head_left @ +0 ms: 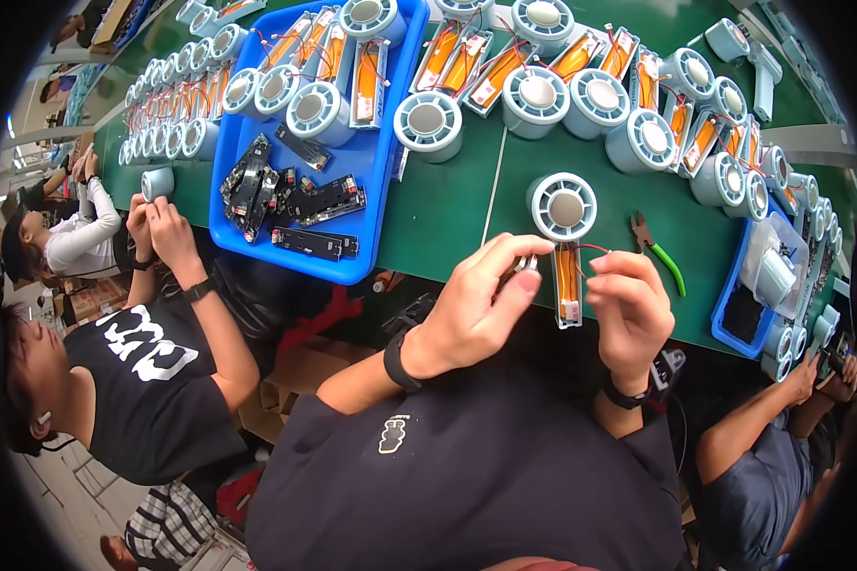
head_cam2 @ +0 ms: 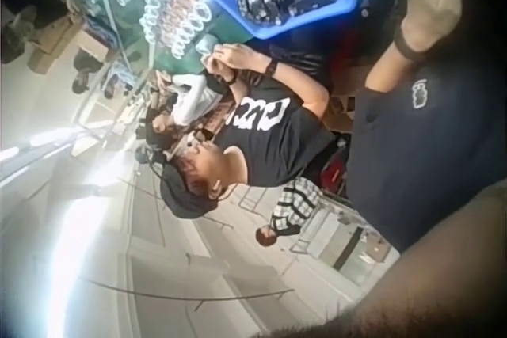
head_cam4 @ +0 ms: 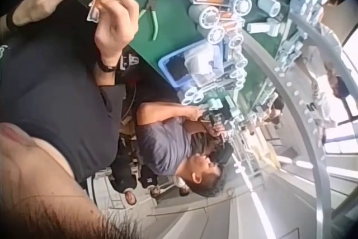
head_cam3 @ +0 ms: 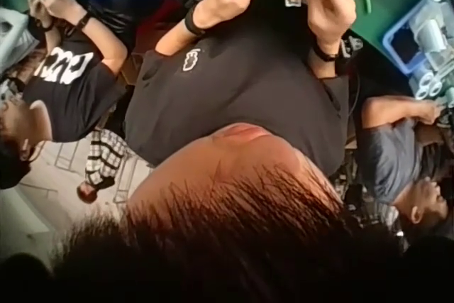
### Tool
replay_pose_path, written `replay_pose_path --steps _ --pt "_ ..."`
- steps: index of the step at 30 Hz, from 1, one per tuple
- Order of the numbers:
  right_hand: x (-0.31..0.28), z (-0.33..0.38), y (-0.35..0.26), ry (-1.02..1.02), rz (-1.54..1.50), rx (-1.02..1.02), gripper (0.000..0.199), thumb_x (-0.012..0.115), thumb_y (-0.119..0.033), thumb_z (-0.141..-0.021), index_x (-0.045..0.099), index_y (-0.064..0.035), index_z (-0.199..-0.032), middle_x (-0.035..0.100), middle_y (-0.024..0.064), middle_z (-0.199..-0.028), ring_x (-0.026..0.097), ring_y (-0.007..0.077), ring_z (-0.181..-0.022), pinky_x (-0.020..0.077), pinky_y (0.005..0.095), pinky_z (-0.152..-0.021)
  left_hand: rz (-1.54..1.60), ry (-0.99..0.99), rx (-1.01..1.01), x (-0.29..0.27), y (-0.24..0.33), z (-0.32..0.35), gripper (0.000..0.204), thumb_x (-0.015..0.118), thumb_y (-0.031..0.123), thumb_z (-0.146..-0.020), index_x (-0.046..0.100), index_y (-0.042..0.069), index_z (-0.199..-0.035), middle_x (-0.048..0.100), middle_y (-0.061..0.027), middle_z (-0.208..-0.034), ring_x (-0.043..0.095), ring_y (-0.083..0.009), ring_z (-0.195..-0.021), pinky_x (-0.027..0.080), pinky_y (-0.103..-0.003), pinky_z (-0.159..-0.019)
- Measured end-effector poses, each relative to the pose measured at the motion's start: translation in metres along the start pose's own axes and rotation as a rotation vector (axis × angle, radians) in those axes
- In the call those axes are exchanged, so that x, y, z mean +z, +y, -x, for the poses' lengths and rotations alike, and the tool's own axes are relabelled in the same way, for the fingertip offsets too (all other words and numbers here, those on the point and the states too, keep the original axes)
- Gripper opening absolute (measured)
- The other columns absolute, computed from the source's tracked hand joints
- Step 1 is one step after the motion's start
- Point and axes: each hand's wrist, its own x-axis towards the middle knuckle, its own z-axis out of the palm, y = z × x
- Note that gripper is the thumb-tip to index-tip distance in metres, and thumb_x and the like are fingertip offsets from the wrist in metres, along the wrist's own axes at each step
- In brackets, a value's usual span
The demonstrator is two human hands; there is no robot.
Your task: Assembling small circular electronic components with attached flex cables on a factory line.
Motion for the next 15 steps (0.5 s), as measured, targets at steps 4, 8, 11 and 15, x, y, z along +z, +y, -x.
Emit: replay_pose_path --steps 4,8,11,15 --pt "-0.013 -0.008 -0.007 -0.318 -0.196 0.068 0.023 0.075 0.011 -0.079 0.072 -0.0011 -0.099 0.074 0.0192 -0.105 0.071 0.0252 -0.085 0.0560 0.0331 -0.071 -0.103 -0.012 0.107 -0.013 -0.002 0.002 0.035 0.052 0.015 -0.107 0.057 -0.002 -0.137 0.060 -0.0086 -0.103 0.052 -0.0079 -0.069 0.044 -0.023 -0.065" --pt "-0.010 -0.016 -0.003 -0.455 -0.103 0.061 0.023 0.075 0.012 -0.079 0.072 -0.0018 -0.098 0.076 0.0163 -0.101 0.072 0.0239 -0.081 0.0566 0.0332 -0.072 -0.014 -0.035 0.007 -0.016 0.002 0.004 0.038 0.048 0.020 -0.109 0.059 -0.001 -0.139 0.057 -0.0090 -0.110 0.052 -0.0077 -0.068 0.045 -0.023 -0.064" --pt "0.000 -0.009 0.001 -0.402 -0.064 -0.013 0.024 0.075 0.012 -0.077 0.073 -0.0016 -0.097 0.077 0.0138 -0.096 0.072 0.0230 -0.076 0.0566 0.0331 -0.072 0.218 -0.103 -0.203 -0.016 0.010 0.005 0.029 0.057 0.011 -0.105 0.061 -0.003 -0.131 0.060 -0.0102 -0.105 0.063 -0.0150 -0.075 0.051 -0.027 -0.068" --pt "0.018 -0.005 -0.006 -0.095 -0.315 0.322 0.024 0.076 0.012 -0.074 0.074 -0.0009 -0.094 0.077 0.0125 -0.089 0.071 0.0238 -0.069 0.0551 0.0311 -0.068 0.350 -0.053 -0.174 -0.003 0.000 0.008 0.033 0.056 0.015 -0.108 0.056 0.000 -0.138 0.058 -0.0102 -0.119 0.069 -0.0164 -0.084 0.057 -0.026 -0.073"
